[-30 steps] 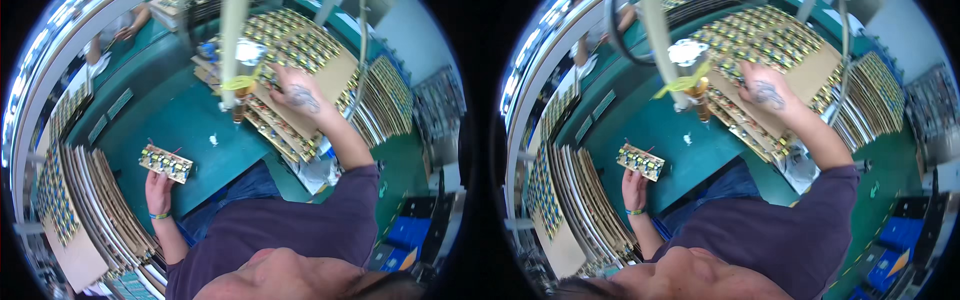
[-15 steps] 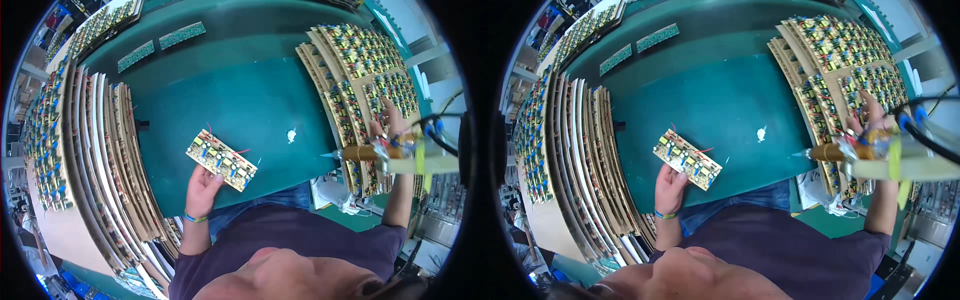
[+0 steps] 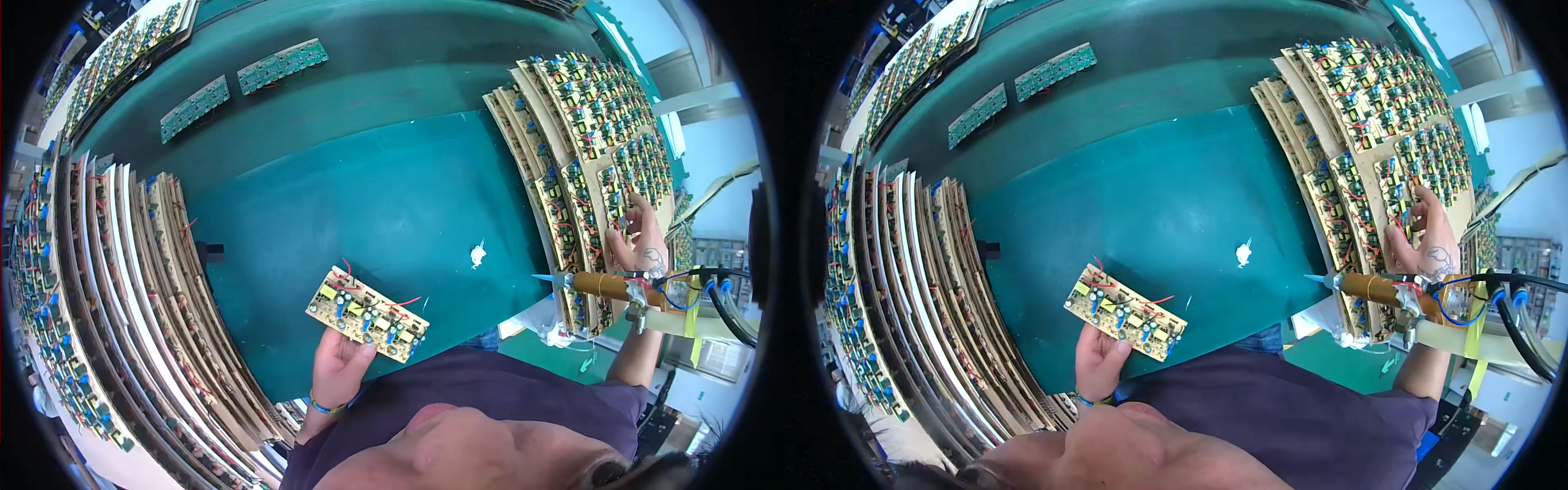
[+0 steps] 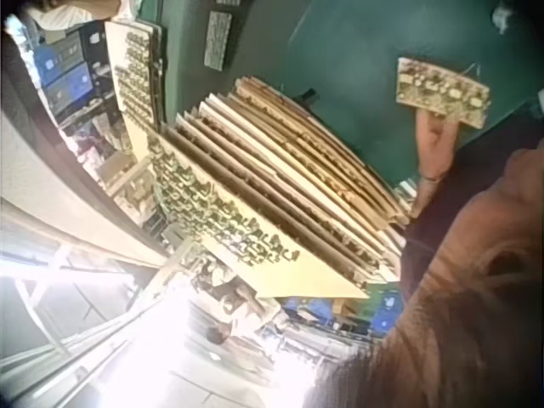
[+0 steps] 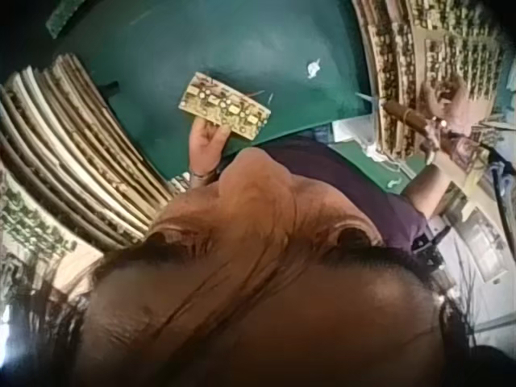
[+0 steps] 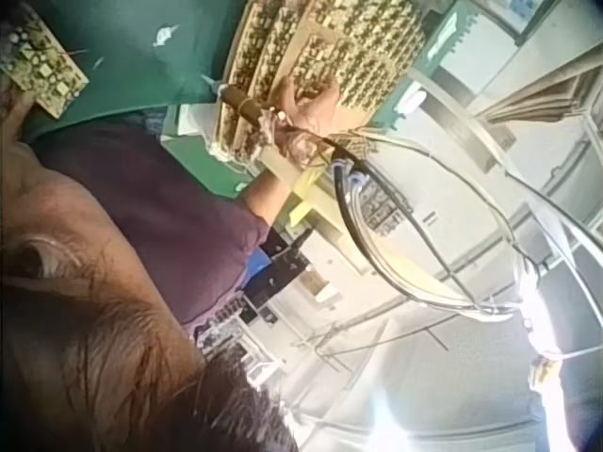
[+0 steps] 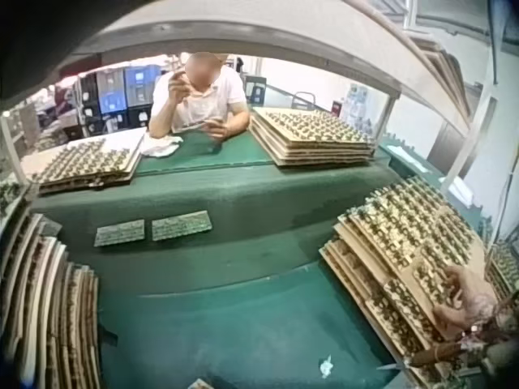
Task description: Assembling and testing circuit boards in an electronics factory setting.
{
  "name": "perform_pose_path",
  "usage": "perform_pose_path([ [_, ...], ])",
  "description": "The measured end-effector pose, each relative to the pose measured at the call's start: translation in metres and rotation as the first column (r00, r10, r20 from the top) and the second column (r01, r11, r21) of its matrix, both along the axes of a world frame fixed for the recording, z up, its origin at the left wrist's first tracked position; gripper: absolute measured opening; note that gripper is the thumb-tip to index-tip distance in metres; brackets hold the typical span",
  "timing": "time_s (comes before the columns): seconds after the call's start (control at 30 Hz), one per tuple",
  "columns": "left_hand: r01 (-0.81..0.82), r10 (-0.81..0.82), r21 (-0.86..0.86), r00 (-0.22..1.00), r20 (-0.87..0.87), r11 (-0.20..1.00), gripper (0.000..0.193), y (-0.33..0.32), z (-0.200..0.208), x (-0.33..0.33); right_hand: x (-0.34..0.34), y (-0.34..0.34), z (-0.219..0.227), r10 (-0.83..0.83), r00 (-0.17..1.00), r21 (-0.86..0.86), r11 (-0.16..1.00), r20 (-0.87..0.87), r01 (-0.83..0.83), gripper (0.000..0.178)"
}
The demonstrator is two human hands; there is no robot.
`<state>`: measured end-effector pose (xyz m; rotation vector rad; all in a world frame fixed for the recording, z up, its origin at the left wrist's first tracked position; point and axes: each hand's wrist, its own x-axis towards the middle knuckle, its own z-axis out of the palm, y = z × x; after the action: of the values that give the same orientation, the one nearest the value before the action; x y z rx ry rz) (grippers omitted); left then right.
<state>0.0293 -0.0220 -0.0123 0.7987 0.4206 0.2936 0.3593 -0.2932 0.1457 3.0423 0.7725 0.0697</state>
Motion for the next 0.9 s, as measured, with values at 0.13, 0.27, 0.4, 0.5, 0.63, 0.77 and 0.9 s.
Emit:
perform_pose_path([
  [0.13,-0.009,0.009,0.003,1.0,-0.005,1.0,0.053,0.001,0.001,0.001,0.004,0.0,-0.003,-0.074,0.996,0.083,0.994,-0.044,0.077,0.065],
  [0.27,-0.005,0.005,0.004,1.0,-0.001,1.0,0.053,0.001,-0.002,-0.001,0.005,-0.003,-0.009,-0.084,0.996,0.17,0.982,-0.012,0.085,0.067],
  [0.4,-0.01,0.01,0.007,1.0,-0.012,1.0,0.053,0.0,-0.001,-0.001,0.004,-0.01,-0.016,-0.059,0.996,0.246,0.969,0.072,0.039,0.072],
  [0.5,-0.019,0.02,0.023,1.0,-0.018,1.0,0.052,-0.001,-0.001,-0.001,0.008,-0.017,-0.016,-0.009,0.995,0.231,0.973,0.101,-0.015,0.074],
  [0.63,-0.032,0.032,0.017,0.999,-0.022,0.999,0.051,-0.003,0.001,0.002,0.019,-0.046,-0.019,0.008,0.996,0.316,0.948,0.084,-0.035,0.076],
  [0.77,-0.063,0.063,0.053,0.998,0.01,0.997,0.051,-0.004,-0.003,0.007,0.01,-0.056,-0.016,-0.061,0.99,0.435,0.901,0.126,0.001,0.063],
  [0.9,-0.102,0.103,0.135,0.995,0.005,0.986,0.05,-0.007,-0.002,0.003,-0.014,-0.088,-0.003,-0.077,0.99,0.732,0.68,0.12,-0.036,0.053],
])
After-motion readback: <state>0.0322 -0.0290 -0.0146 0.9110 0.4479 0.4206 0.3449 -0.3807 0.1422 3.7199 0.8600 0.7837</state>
